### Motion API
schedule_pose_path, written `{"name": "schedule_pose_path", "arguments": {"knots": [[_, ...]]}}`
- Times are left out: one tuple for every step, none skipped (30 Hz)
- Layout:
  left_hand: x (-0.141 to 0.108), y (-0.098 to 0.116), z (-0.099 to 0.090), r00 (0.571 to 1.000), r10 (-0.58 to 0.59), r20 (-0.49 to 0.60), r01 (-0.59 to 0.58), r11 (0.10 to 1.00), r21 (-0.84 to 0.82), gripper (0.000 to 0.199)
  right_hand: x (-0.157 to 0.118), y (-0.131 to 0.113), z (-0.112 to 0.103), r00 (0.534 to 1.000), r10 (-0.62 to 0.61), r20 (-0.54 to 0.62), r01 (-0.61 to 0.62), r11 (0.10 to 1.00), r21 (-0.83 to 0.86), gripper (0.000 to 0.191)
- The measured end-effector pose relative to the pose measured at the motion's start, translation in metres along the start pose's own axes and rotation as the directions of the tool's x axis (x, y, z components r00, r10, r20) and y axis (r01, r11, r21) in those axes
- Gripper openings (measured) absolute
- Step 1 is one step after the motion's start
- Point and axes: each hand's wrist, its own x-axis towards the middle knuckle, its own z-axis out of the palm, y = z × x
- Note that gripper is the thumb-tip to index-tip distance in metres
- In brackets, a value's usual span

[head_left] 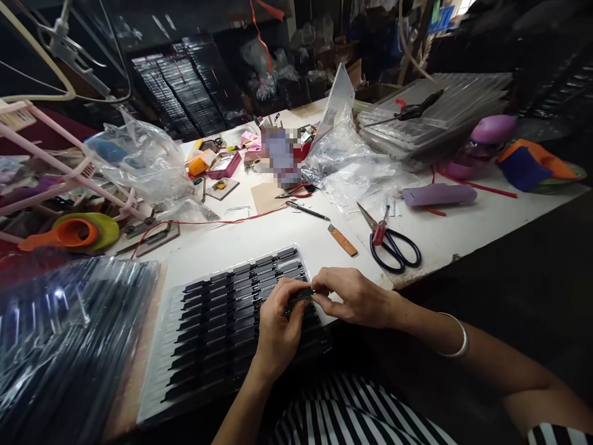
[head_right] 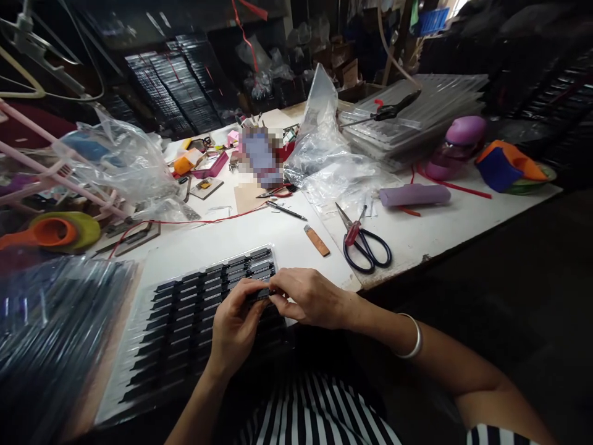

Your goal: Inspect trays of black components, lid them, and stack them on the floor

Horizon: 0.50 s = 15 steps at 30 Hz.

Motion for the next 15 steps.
{"name": "schedule_pose_path", "arguments": {"knots": [[-0.001,0.0,0.001,1.0,0.008,-0.003,-0.008,1.0,-0.003,0.018,-0.001,0.0,0.0,1.0,0.007,-0.007,-0.007,1.0,0.009,0.008],[-0.002,0.0,0.002,1.0,0.012,-0.002,-0.012,1.0,-0.004,0.018,-0.001,0.0,0.0,1.0,0.012,-0.015,-0.012,1.0,0.012,0.009],[-0.003,0.0,0.003,1.0,0.015,0.001,-0.015,1.0,-0.005,0.018,-0.001,-0.001,0.001,1.0,0.014,-0.022,-0.014,1.0,0.01,0.01],[-0.003,-0.001,0.004,1.0,0.017,0.004,-0.017,1.0,-0.004,0.018,-0.001,-0.001,0.002,0.999,0.015,-0.029,-0.014,1.0,0.003,0.011],[-0.004,-0.001,0.005,1.0,0.02,0.008,-0.02,1.0,-0.002,0.018,-0.001,-0.002,0.003,0.999,0.012,-0.038,-0.012,1.0,-0.005,0.012],[-0.004,-0.001,0.006,1.0,0.025,0.011,-0.025,1.0,0.002,0.019,-0.001,-0.002,0.004,0.999,0.009,-0.048,-0.01,1.0,-0.015,0.013],[-0.005,-0.001,0.007,0.999,0.032,0.01,-0.032,0.999,0.008,0.019,-0.001,-0.002,0.005,0.998,0.006,-0.06,-0.007,1.0,-0.024,0.014],[-0.005,-0.001,0.007,0.999,0.039,0.006,-0.039,0.999,0.014,0.019,-0.001,-0.003,0.006,0.998,0.006,-0.068,-0.008,0.999,-0.031,0.014],[-0.006,-0.002,0.008,0.999,0.043,0.0,-0.043,0.999,0.022,0.018,-0.001,-0.002,0.007,0.997,0.009,-0.074,-0.012,0.999,-0.035,0.014],[-0.006,-0.001,0.009,0.999,0.042,-0.005,-0.041,0.999,0.03,0.018,-0.001,-0.002,0.007,0.997,0.02,-0.075,-0.023,0.999,-0.039,0.014],[-0.006,-0.001,0.009,0.999,0.036,-0.007,-0.035,0.999,0.039,0.017,-0.001,-0.002,0.007,0.997,0.037,-0.071,-0.04,0.998,-0.041,0.014],[-0.005,0.0,0.01,1.0,0.023,0.0,-0.023,0.999,0.048,0.017,-0.002,-0.002,0.005,0.997,0.063,-0.05,-0.065,0.997,-0.042,0.013],[-0.005,0.001,0.01,1.0,0.005,0.022,-0.006,0.999,0.054,0.017,-0.004,-0.002,0.001,0.995,0.095,-0.017,-0.095,0.995,-0.039,0.012],[-0.005,0.003,0.011,0.998,-0.02,0.064,0.017,0.999,0.051,0.018,-0.005,-0.002,-0.004,0.991,0.131,0.027,-0.13,0.991,-0.029,0.011],[-0.004,0.005,0.012,0.992,-0.048,0.118,0.044,0.998,0.037,0.02,-0.007,-0.003,-0.011,0.983,0.169,0.076,-0.169,0.986,-0.01,0.01]]}}
